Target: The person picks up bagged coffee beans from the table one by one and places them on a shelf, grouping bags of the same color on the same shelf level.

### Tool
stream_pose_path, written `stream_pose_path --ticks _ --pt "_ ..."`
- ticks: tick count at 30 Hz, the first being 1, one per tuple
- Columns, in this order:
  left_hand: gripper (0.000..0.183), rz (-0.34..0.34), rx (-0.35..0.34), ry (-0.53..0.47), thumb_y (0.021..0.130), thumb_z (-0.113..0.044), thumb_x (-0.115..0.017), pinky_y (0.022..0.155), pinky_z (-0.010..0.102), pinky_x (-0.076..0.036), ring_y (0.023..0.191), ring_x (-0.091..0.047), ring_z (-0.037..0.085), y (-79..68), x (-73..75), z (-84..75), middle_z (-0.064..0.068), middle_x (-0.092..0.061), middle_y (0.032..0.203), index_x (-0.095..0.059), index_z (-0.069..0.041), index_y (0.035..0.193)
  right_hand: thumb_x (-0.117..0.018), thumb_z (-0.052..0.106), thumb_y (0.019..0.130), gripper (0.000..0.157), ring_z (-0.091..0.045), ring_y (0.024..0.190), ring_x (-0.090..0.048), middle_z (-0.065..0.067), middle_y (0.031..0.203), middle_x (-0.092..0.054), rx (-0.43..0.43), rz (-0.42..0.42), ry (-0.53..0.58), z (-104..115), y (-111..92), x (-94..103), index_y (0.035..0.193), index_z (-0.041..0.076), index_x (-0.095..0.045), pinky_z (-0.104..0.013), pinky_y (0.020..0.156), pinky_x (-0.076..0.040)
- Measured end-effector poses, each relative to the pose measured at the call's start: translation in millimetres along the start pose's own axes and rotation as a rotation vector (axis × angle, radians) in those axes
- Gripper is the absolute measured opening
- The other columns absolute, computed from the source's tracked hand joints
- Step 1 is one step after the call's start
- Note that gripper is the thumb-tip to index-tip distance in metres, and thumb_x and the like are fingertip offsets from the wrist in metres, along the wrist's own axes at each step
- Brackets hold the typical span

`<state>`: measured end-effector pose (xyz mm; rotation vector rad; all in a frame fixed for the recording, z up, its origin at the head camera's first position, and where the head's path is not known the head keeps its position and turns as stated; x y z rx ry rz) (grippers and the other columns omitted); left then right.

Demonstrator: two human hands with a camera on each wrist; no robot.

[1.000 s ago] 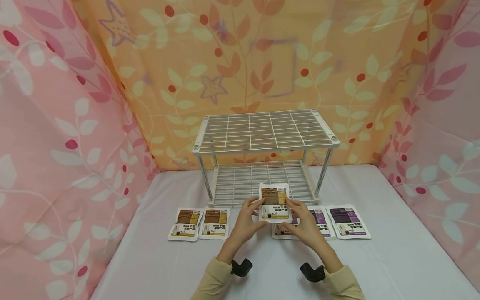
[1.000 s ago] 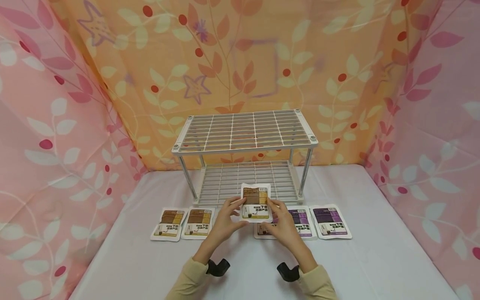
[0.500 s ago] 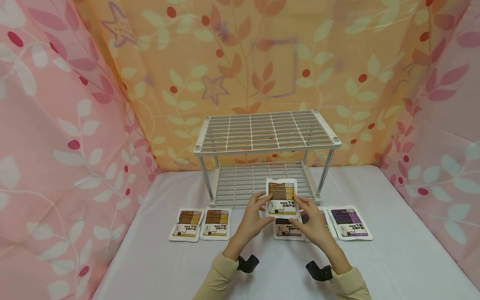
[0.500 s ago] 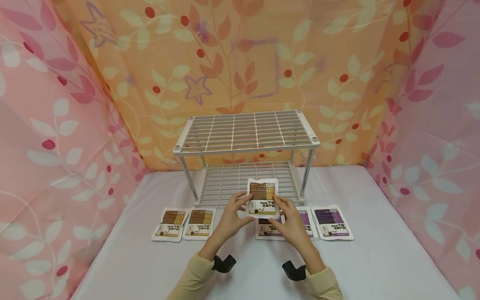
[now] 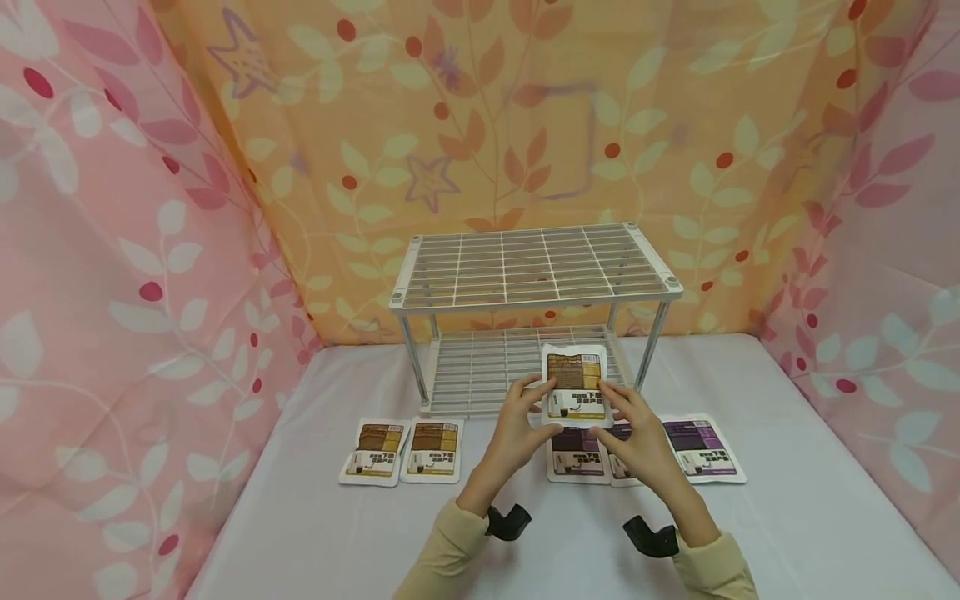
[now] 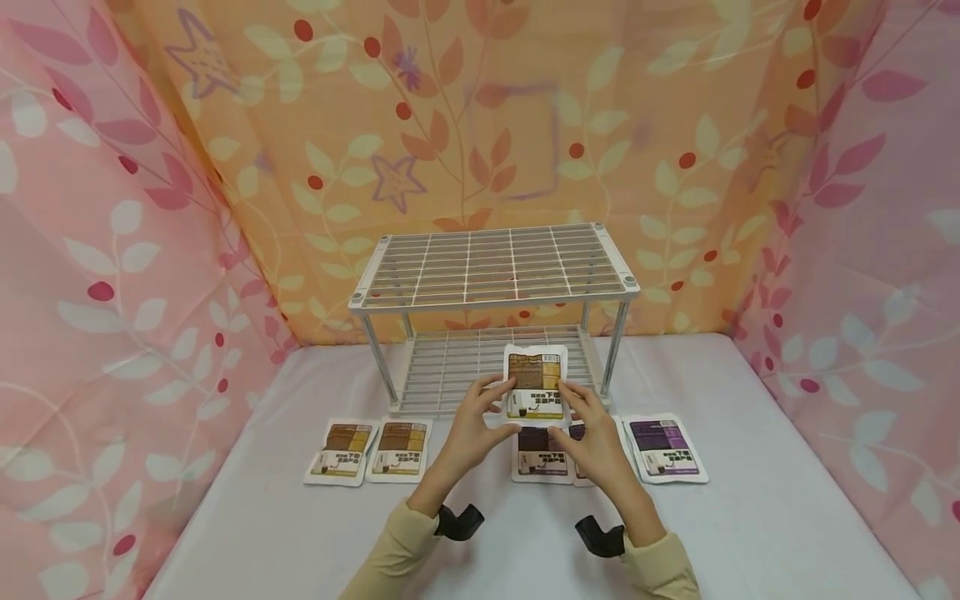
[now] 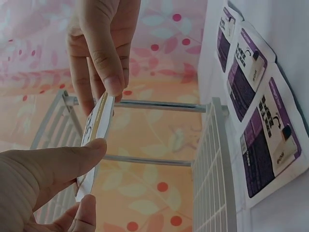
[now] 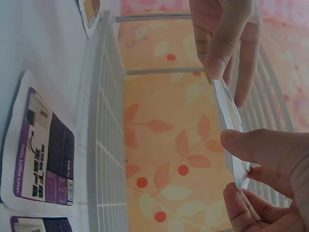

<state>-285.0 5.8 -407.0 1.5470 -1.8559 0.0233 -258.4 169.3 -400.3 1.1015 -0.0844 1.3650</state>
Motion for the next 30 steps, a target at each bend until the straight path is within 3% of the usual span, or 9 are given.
stream_pose_path --ticks 13,25,30 --pt "0.059 -0.073 -0.076 -0.043 0.07 -0.01 -0.072 0.076 0.026 -0.048 0.096 -0.05 0.016 8.5 2.3 -21.7 0.007 -0.036 0.131 -0.049 -0.012 0.124 -0.074 0.005 0.067 0.066 -0.025 0.093 -0.056 -0.012 0.129 -0.043 -0.003 -0.035 0.009 5 7 22.1 0.126 0.007 -0.046 -0.036 0.067 -0.051" --pt "0.053 -0.107 -0.178 0.047 0.072 -0.014 -0.071 0.078 0.018 -0.044 0.103 -0.044 0.01 18.6 1.1 -49.7 0.003 -0.04 0.13 -0.051 -0.011 0.122 -0.074 0.005 0.066 0.066 -0.027 0.103 -0.051 -0.012 0.13 -0.042 -0.005 -0.099 -0.048 7 12 45.5 0.126 0.008 -0.047 -0.036 0.071 -0.049" --pt "0.051 -0.112 -0.233 0.074 0.074 -0.015 -0.069 0.081 0.021 -0.043 0.106 -0.042 0.011 20.2 -0.2 -60.8 0.002 -0.042 0.129 -0.052 -0.011 0.122 -0.075 0.003 0.065 0.066 -0.024 0.101 -0.05 -0.011 0.129 -0.042 0.018 -0.151 -0.048 13 12 57.8 0.125 0.008 -0.048 -0.008 0.077 -0.042"
Point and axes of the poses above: each hand's wrist, its own y-axis towards the middle knuckle, its own x-axis out of the back of the hand, z = x × y, the point moved 8 cm from there along y, towards the middle knuckle
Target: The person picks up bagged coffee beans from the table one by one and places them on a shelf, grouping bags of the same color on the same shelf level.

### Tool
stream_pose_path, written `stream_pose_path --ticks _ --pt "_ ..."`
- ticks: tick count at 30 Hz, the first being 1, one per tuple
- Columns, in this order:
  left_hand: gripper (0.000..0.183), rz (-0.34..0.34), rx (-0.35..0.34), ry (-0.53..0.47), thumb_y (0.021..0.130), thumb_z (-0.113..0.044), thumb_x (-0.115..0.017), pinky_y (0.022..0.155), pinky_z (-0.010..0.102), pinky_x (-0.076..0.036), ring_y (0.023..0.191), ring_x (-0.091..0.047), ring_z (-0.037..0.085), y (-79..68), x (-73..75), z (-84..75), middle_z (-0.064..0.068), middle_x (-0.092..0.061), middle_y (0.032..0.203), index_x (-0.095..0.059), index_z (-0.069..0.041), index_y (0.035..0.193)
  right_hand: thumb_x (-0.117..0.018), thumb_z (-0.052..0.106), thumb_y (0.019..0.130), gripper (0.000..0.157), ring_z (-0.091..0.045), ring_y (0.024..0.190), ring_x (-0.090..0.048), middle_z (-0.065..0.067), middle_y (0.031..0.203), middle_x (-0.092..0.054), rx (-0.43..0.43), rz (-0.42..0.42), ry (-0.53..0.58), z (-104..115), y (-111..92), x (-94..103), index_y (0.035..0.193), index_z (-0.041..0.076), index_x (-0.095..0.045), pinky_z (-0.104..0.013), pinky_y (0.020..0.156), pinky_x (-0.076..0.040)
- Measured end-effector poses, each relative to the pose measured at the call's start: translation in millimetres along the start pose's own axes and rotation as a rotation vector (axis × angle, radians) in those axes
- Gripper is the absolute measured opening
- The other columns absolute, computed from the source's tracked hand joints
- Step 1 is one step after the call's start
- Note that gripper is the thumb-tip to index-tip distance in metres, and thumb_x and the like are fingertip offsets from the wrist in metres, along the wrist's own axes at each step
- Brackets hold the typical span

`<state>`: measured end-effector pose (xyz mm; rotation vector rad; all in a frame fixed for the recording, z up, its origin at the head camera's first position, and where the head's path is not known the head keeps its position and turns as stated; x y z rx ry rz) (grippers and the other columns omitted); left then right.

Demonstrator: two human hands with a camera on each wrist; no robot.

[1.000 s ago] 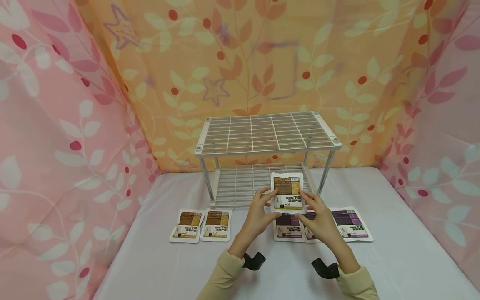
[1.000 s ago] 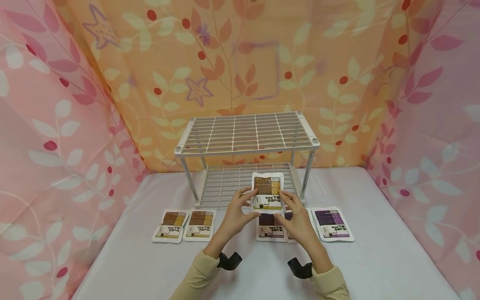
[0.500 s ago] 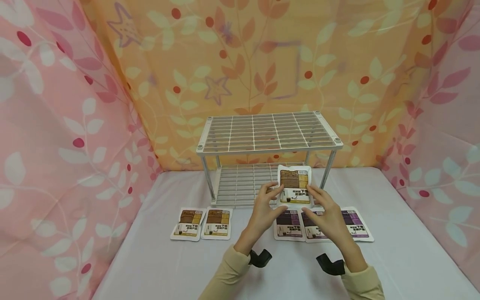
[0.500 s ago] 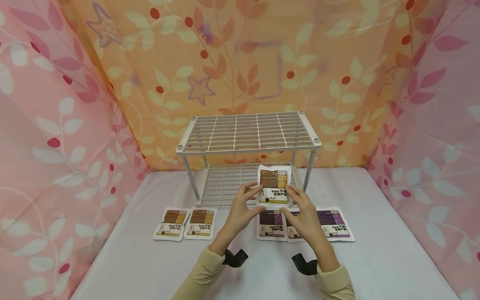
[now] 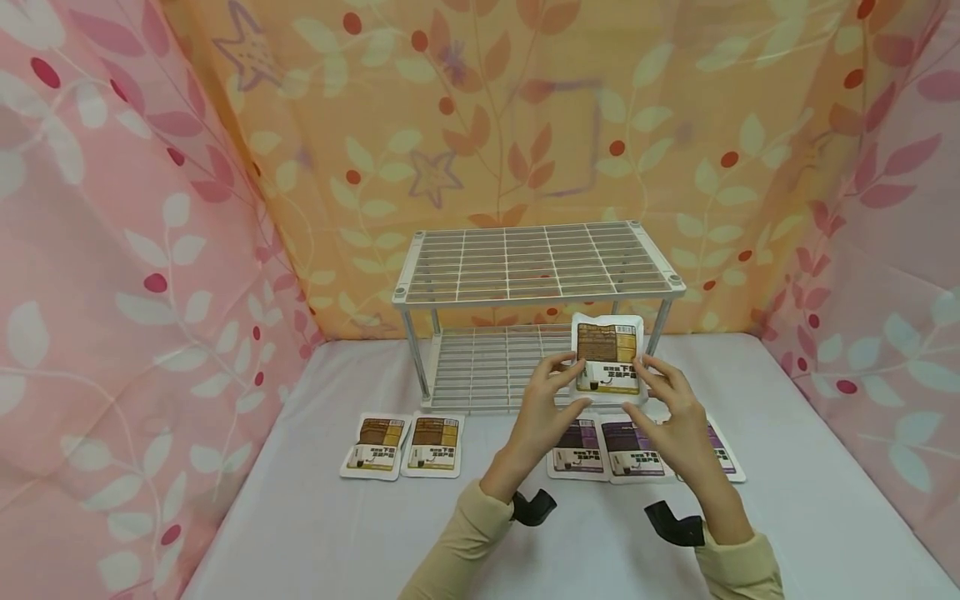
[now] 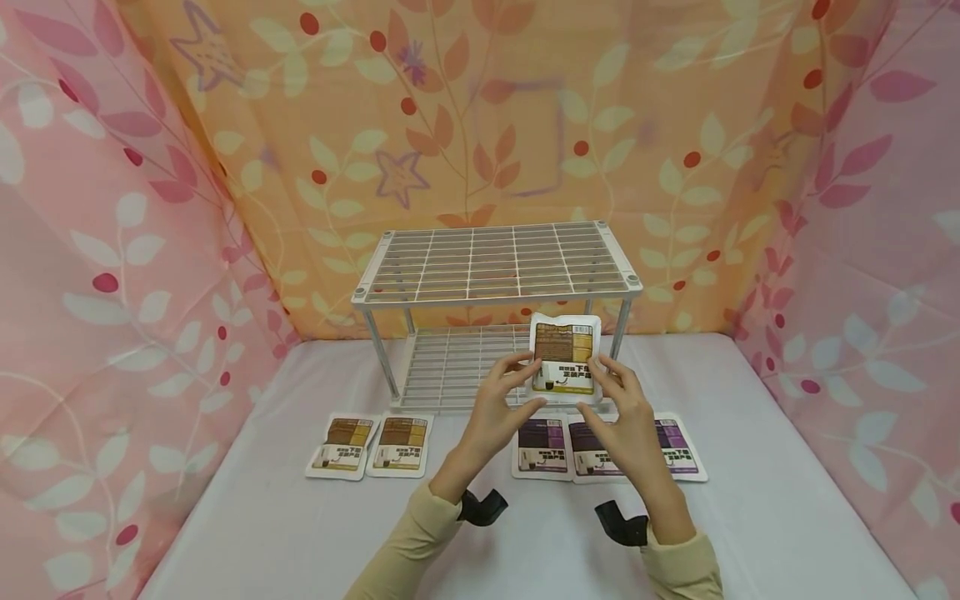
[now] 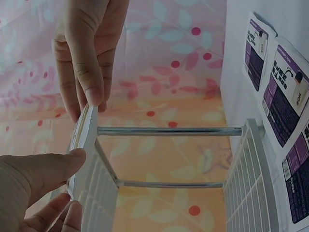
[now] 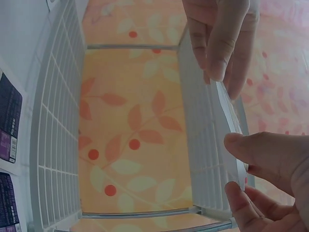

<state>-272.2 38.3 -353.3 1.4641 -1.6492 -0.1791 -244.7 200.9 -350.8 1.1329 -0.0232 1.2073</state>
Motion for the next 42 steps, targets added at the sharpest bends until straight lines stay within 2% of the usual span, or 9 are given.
stream_pose_path --ticks 2,8,21,25,29,36,42 --pt "0.049 -0.005 -0.024 0.018 0.075 -0.016 -0.068 0.082 0.021 -0.043 0.108 -0.042 0.011 1.3 -0.1 -3.6 0.001 -0.043 0.128 -0.053 -0.011 0.121 -0.074 0.003 0.065 0.065 -0.022 0.103 -0.049 -0.01 0.128 -0.043 0.009 -0.017 0.004 2 1 4.3 0.125 0.008 -0.049 -0.001 0.08 -0.033" --pt "0.043 -0.025 -0.076 0.048 0.077 -0.016 -0.067 0.084 0.02 -0.042 0.111 -0.041 0.01 4.7 -2.3 -11.7 -0.001 -0.043 0.128 -0.056 -0.012 0.118 -0.073 0.0 0.066 0.063 -0.021 0.111 -0.045 -0.009 0.125 -0.047 0.036 -0.062 0.018 9 3 15.0 0.123 0.007 -0.05 -0.001 0.086 -0.028" --pt "0.04 -0.025 -0.136 0.039 0.081 -0.019 -0.061 0.077 0.012 -0.042 0.112 -0.039 0.011 6.4 -2.2 -31.7 -0.001 -0.042 0.129 -0.053 -0.012 0.12 -0.071 -0.004 0.065 0.057 -0.017 0.113 -0.046 -0.01 0.124 -0.05 0.071 -0.147 0.055 17 1 34.7 0.119 0.007 -0.055 -0.008 0.093 -0.031" --pt "0.04 -0.035 -0.155 0.031 0.081 -0.018 -0.062 0.082 0.013 -0.041 0.113 -0.039 0.012 6.5 -0.4 -37.5 0.0 -0.043 0.128 -0.054 -0.012 0.119 -0.072 -0.003 0.066 0.057 -0.016 0.114 -0.046 -0.008 0.125 -0.049 0.062 -0.141 0.048 17 0 37.3 0.12 0.008 -0.054 -0.009 0.094 -0.031" --pt "0.039 -0.056 -0.184 0.039 0.081 -0.018 -0.062 0.09 0.015 -0.037 0.115 -0.037 0.012 9.7 2.2 -43.9 0.001 -0.044 0.128 -0.055 -0.012 0.118 -0.071 -0.005 0.065 0.056 -0.02 0.113 -0.047 -0.01 0.123 -0.05 0.099 -0.17 0.053 20 2 42.2 0.118 0.006 -0.055 -0.01 0.094 -0.031" --pt "0.035 -0.095 -0.237 0.065 0.082 -0.017 -0.06 0.092 0.015 -0.036 0.114 -0.039 0.012 17.5 4.5 -51.7 0.002 -0.045 0.127 -0.056 -0.012 0.117 -0.069 -0.005 0.068 0.053 -0.02 0.114 -0.046 -0.011 0.123 -0.05 0.122 -0.195 0.077 21 10 47.7 0.117 0.005 -0.055 -0.011 0.094 -0.032" --pt "0.034 -0.099 -0.251 0.087 0.083 -0.018 -0.059 0.092 0.019 -0.036 0.114 -0.04 0.013 23.3 5.3 -55.5 0.003 -0.045 0.128 -0.057 -0.012 0.117 -0.068 -0.003 0.069 0.051 -0.021 0.114 -0.046 -0.011 0.123 -0.051 0.126 -0.212 0.071 21 15 50.6 0.118 0.005 -0.055 -0.012 0.095 -0.032"
Point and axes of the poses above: each hand's wrist, its own y-axis towards the middle knuckle, its own x-axis out of the back of the hand, z = x × y, the point moved 8 cm from there along y, towards the middle knuckle
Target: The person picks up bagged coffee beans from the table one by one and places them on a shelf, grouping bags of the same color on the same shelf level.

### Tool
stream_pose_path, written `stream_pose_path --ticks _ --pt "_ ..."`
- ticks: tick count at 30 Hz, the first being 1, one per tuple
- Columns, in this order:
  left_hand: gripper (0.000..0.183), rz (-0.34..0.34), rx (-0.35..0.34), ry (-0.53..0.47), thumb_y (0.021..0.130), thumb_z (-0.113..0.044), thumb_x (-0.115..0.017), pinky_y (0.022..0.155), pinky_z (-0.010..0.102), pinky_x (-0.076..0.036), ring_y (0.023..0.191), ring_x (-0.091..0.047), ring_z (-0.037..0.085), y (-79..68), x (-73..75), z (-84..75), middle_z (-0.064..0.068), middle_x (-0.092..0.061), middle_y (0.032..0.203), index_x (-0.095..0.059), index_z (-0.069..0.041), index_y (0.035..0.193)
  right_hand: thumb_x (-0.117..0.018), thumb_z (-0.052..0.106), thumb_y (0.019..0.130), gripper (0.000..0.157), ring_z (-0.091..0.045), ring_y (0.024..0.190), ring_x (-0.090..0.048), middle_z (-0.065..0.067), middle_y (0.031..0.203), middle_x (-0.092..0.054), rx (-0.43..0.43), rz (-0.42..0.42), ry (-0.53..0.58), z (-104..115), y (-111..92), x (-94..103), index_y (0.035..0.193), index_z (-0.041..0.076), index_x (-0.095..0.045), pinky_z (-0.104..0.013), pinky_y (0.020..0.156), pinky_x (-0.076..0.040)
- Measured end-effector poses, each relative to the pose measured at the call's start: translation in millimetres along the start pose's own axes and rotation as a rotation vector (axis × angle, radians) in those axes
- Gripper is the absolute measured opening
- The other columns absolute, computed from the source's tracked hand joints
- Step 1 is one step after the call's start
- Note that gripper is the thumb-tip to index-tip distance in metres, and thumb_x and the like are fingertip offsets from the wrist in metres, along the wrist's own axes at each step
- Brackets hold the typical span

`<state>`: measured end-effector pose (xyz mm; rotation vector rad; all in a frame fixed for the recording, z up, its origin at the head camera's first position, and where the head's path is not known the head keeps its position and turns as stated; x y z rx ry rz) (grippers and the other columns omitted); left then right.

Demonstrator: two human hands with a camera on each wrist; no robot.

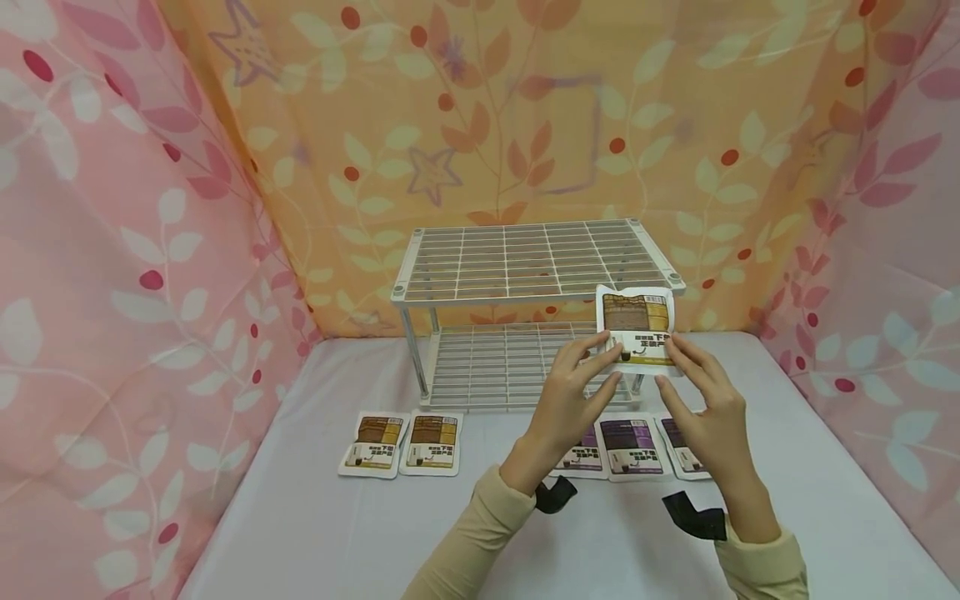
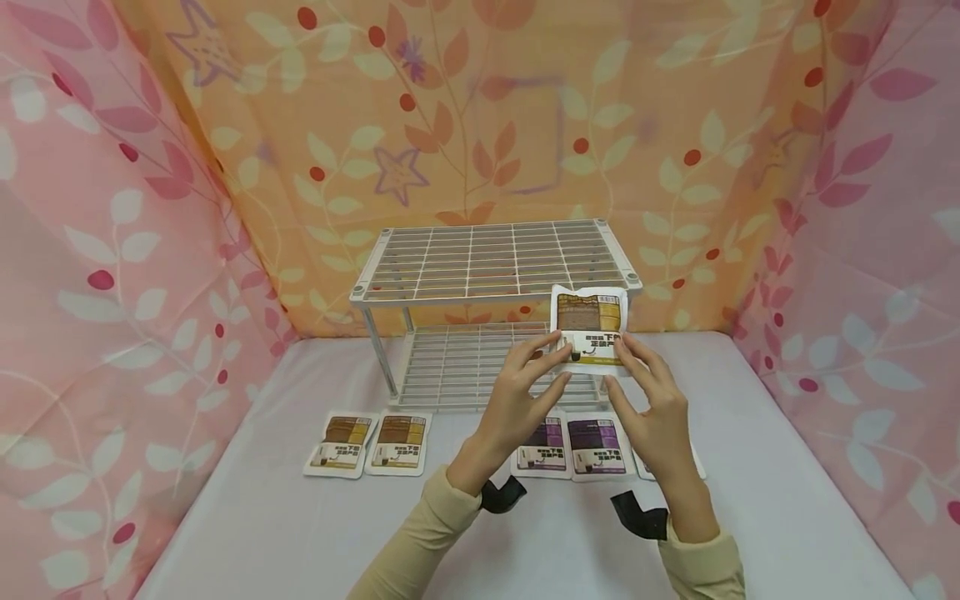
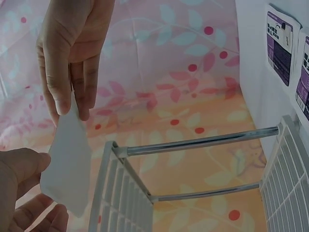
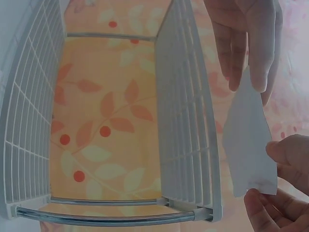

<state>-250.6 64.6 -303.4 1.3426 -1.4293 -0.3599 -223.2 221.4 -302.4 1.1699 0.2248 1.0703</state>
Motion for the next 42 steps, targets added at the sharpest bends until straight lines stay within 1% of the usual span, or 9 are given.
stream_pose_path --ticks 6,14,22,28,32,34,38,40,42 --pt "0.032 -0.016 -0.023 0.011 0.084 -0.015 -0.058 0.095 0.02 -0.035 0.115 -0.041 0.015 9.0 1.1 2.6 0.006 -0.047 0.127 -0.057 -0.011 0.116 -0.066 0.0 0.073 0.047 -0.021 0.114 -0.047 -0.011 0.124 -0.05 0.014 0.007 -0.015 -4 12 -2.7 0.118 0.006 -0.055 -0.011 0.094 -0.032" --pt "0.032 -0.018 -0.012 0.03 0.085 -0.015 -0.056 0.097 0.022 -0.034 0.117 -0.04 0.015 18.3 2.2 6.8 0.006 -0.046 0.127 -0.057 -0.011 0.117 -0.063 -0.002 0.075 0.048 -0.022 0.116 -0.045 -0.01 0.126 -0.048 0.039 0.039 -0.033 -11 21 -7.1 0.121 0.007 -0.052 -0.013 0.096 -0.031" --pt "0.032 -0.046 0.005 0.022 0.085 -0.015 -0.056 0.097 0.019 -0.033 0.115 -0.043 0.016 29.3 6.9 12.3 0.007 -0.05 0.124 -0.057 -0.009 0.116 -0.058 0.0 0.081 0.042 -0.024 0.116 -0.044 -0.012 0.126 -0.049 0.068 0.046 -0.033 -12 32 -10.4 0.122 0.006 -0.052 -0.014 0.098 -0.029" --pt "0.03 -0.046 0.0 0.063 0.086 -0.016 -0.055 0.097 0.018 -0.033 0.114 -0.044 0.017 35.3 6.6 15.9 0.007 -0.051 0.123 -0.058 -0.009 0.115 -0.056 0.0 0.082 0.039 -0.028 0.116 -0.044 -0.012 0.125 -0.049 0.082 0.063 -0.041 -14 42 -12.6 0.121 0.005 -0.052 -0.014 0.098 -0.028" --pt "0.029 -0.047 -0.005 0.067 0.085 -0.013 -0.056 0.095 0.017 -0.034 0.111 -0.046 0.017 40.2 5.6 17.8 0.009 -0.052 0.122 -0.058 -0.008 0.114 -0.057 -0.002 0.08 0.041 -0.026 0.114 -0.045 -0.011 0.124 -0.05 0.079 0.069 -0.054 -17 49 -12.9 0.12 0.005 -0.053 -0.011 0.095 -0.03" --pt "0.03 -0.052 -0.009 0.07 0.084 -0.011 -0.057 0.093 0.016 -0.036 0.11 -0.047 0.017 42.7 5.1 18.8 0.009 -0.052 0.121 -0.058 -0.007 0.114 -0.058 -0.004 0.079 0.042 -0.027 0.112 -0.046 -0.01 0.124 -0.051 0.075 0.073 -0.064 -18 52 -13.2 0.12 0.006 -0.054 -0.012 0.093 -0.031" --pt "0.029 -0.048 -0.002 0.099 0.085 -0.012 -0.055 0.087 0.013 -0.039 0.108 -0.049 0.016 45.6 2.6 21.9 0.008 -0.052 0.121 -0.058 -0.009 0.114 -0.057 -0.004 0.079 0.041 -0.03 0.112 -0.045 -0.012 0.123 -0.051 0.076 0.081 -0.057 -20 57 -14.7 0.119 0.005 -0.054 -0.02 0.096 -0.033" --pt "0.03 -0.041 0.006 0.125 0.086 -0.015 -0.054 0.087 0.013 -0.04 0.108 -0.05 0.015 47.0 1.2 23.6 0.007 -0.052 0.121 -0.057 -0.01 0.116 -0.056 -0.003 0.08 0.039 -0.03 0.114 -0.045 -0.013 0.123 -0.051 0.08 0.084 -0.049 -22 60 -15.4 0.119 0.004 -0.054 -0.023 0.098 -0.032" --pt "0.03 -0.044 0.009 0.139 0.087 -0.015 -0.053 0.088 0.015 -0.04 0.107 -0.051 0.015 49.1 0.2 25.0 0.006 -0.053 0.121 -0.057 -0.011 0.116 -0.055 -0.003 0.081 0.038 -0.03 0.115 -0.045 -0.014 0.123 -0.051 0.086 0.092 -0.04 -25 63 -15.9 0.119 0.004 -0.054 -0.023 0.099 -0.032"
Point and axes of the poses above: each hand's wrist, its own y-axis towards the middle knuckle, its own x-axis out of the back of the hand, z = x × y, the point moved 8 cm from there along y, towards the middle knuckle
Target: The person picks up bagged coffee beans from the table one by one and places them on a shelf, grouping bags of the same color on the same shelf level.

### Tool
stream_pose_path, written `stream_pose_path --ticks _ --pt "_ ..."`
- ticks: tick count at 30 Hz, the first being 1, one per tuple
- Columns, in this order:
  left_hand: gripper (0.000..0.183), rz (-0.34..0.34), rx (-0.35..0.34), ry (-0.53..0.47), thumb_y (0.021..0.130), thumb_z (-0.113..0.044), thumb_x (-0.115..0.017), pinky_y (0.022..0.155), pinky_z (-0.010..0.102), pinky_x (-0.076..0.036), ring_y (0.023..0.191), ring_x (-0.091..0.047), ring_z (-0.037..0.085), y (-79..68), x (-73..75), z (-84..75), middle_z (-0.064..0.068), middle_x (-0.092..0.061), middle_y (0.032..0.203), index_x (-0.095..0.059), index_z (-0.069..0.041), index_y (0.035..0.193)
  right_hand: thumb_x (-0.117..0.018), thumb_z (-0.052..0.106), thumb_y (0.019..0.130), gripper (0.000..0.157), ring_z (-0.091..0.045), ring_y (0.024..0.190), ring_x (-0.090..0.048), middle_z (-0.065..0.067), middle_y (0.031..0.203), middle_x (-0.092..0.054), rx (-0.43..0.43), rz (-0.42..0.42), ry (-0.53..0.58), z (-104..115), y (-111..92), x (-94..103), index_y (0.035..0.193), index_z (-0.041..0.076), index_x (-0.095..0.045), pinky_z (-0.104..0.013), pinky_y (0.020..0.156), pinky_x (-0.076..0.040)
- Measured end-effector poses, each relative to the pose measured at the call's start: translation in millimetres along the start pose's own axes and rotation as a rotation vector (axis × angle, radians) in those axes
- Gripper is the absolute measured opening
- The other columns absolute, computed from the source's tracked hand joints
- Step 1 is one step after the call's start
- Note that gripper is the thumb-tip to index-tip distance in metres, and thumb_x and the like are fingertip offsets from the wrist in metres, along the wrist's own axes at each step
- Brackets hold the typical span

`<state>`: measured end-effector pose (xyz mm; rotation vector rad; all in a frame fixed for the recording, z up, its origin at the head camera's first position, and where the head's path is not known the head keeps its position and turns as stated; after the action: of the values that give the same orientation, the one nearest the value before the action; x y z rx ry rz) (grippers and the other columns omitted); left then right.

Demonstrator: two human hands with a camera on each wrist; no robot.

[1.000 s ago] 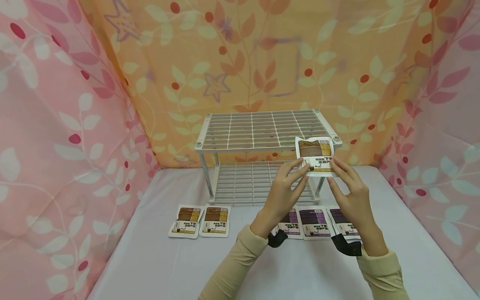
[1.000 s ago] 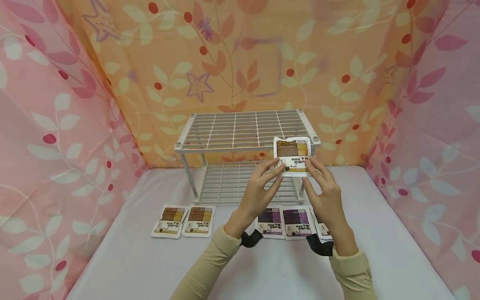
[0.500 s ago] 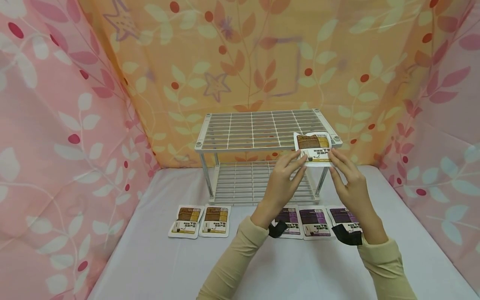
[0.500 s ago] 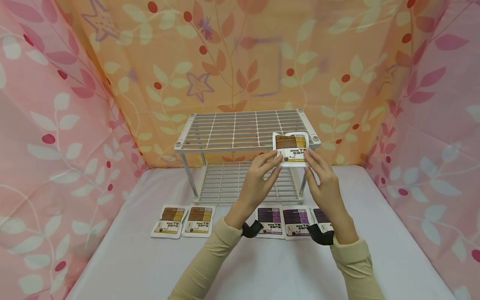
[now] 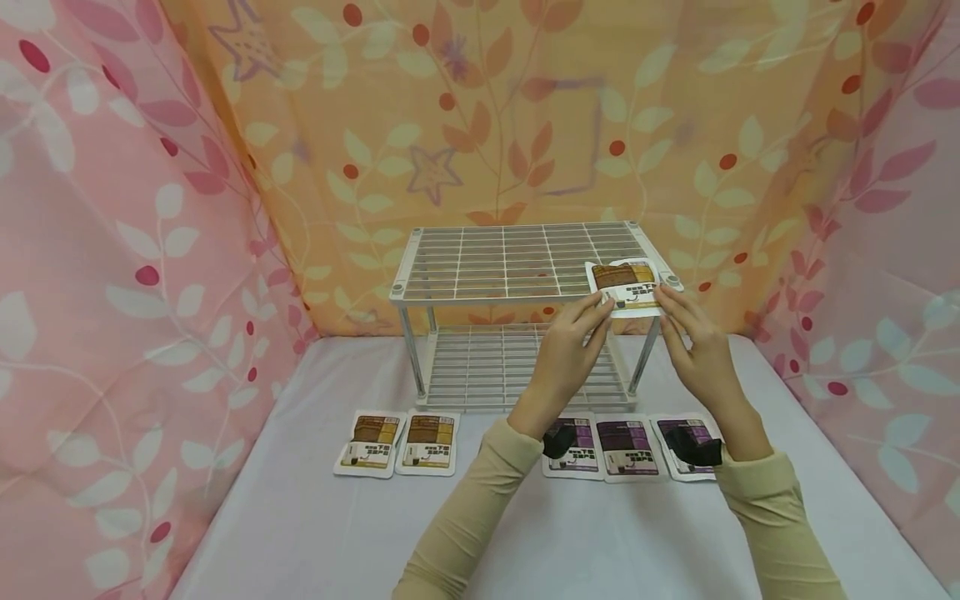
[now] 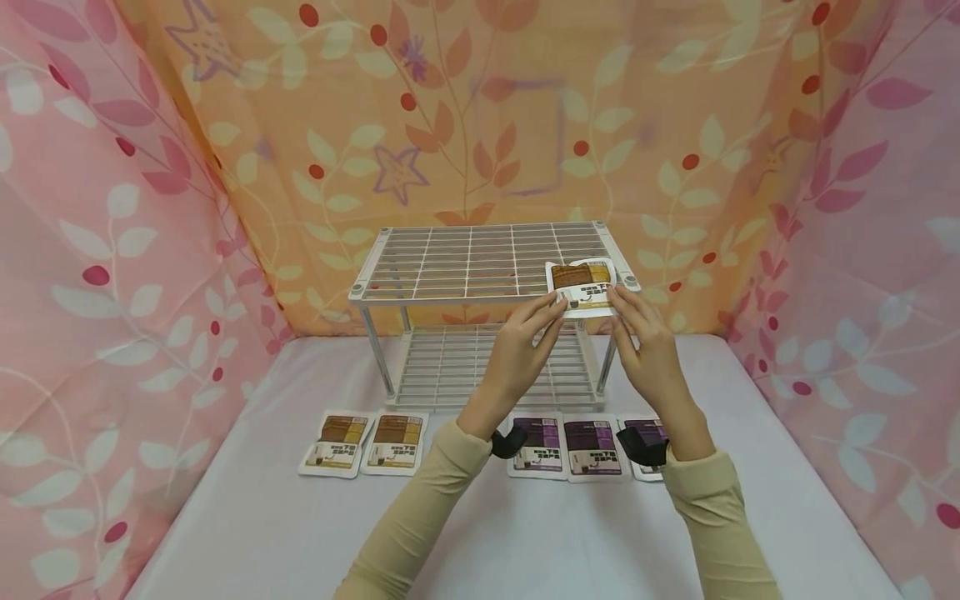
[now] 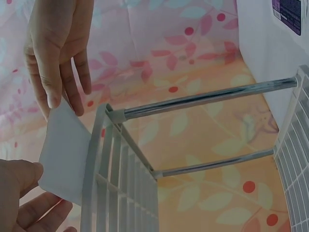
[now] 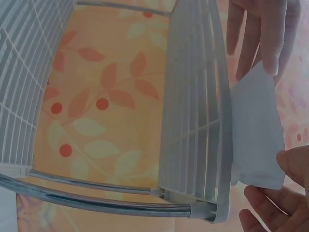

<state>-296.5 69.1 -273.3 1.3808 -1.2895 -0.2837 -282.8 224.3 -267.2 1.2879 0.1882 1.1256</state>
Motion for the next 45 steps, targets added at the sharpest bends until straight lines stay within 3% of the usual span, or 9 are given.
stream_pose_path --ticks 4,8,14,26,45 --pt "0.028 -0.013 -0.014 0.046 0.087 -0.016 -0.053 0.095 0.024 -0.038 0.106 -0.053 0.014 5.4 -2.1 2.2 0.005 -0.056 0.118 -0.058 -0.01 0.114 -0.054 -0.003 0.081 0.039 -0.03 0.116 -0.043 -0.013 0.123 -0.051 0.013 0.031 0.001 -9 5 -2.0 0.119 0.004 -0.054 -0.023 0.1 -0.03" --pt "0.027 0.004 -0.024 0.118 0.089 -0.019 -0.05 0.102 0.033 -0.029 0.108 -0.052 0.011 10.1 -5.4 5.0 0.003 -0.056 0.118 -0.059 -0.012 0.114 -0.055 -0.004 0.081 0.04 -0.033 0.115 -0.043 -0.012 0.123 -0.051 0.033 0.06 -0.017 -18 12 -4.7 0.12 0.006 -0.054 -0.035 0.1 -0.032" --pt "0.027 0.038 -0.014 0.173 0.09 -0.021 -0.047 0.104 0.036 -0.026 0.109 -0.051 0.01 15.8 -11.0 10.0 0.001 -0.056 0.118 -0.059 -0.014 0.114 -0.055 -0.002 0.082 0.036 -0.036 0.111 -0.044 -0.015 0.121 -0.052 0.075 0.063 0.002 -24 19 -8.2 0.117 0.004 -0.055 -0.048 0.092 -0.034" --pt "0.028 0.105 0.015 0.256 0.09 -0.022 -0.047 0.106 0.036 -0.019 0.106 -0.053 0.009 33.1 -22.7 16.1 -0.002 -0.056 0.117 -0.058 -0.017 0.115 -0.057 -0.002 0.079 0.034 -0.035 0.106 -0.047 -0.015 0.115 -0.056 0.112 0.053 -0.04 -41 30 -8.7 0.113 0.004 -0.058 -0.049 0.09 -0.031" --pt "0.027 0.152 0.07 0.253 0.091 -0.021 -0.046 0.104 0.04 -0.024 0.106 -0.053 0.011 48.1 -30.1 24.6 0.0 -0.057 0.117 -0.059 -0.016 0.113 -0.057 0.002 0.081 0.032 -0.037 0.109 -0.044 -0.018 0.115 -0.055 0.017 0.09 -0.002 -58 39 -12.9 0.113 0.002 -0.058 -0.051 0.092 -0.03"
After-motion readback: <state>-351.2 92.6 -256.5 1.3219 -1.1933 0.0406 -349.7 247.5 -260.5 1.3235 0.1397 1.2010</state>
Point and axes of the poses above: each hand's wrist, its own y-axis towards the middle knuckle, its own x-axis out of the back of the hand, z = x × y, the point moved 8 cm from there along y, towards the middle knuckle
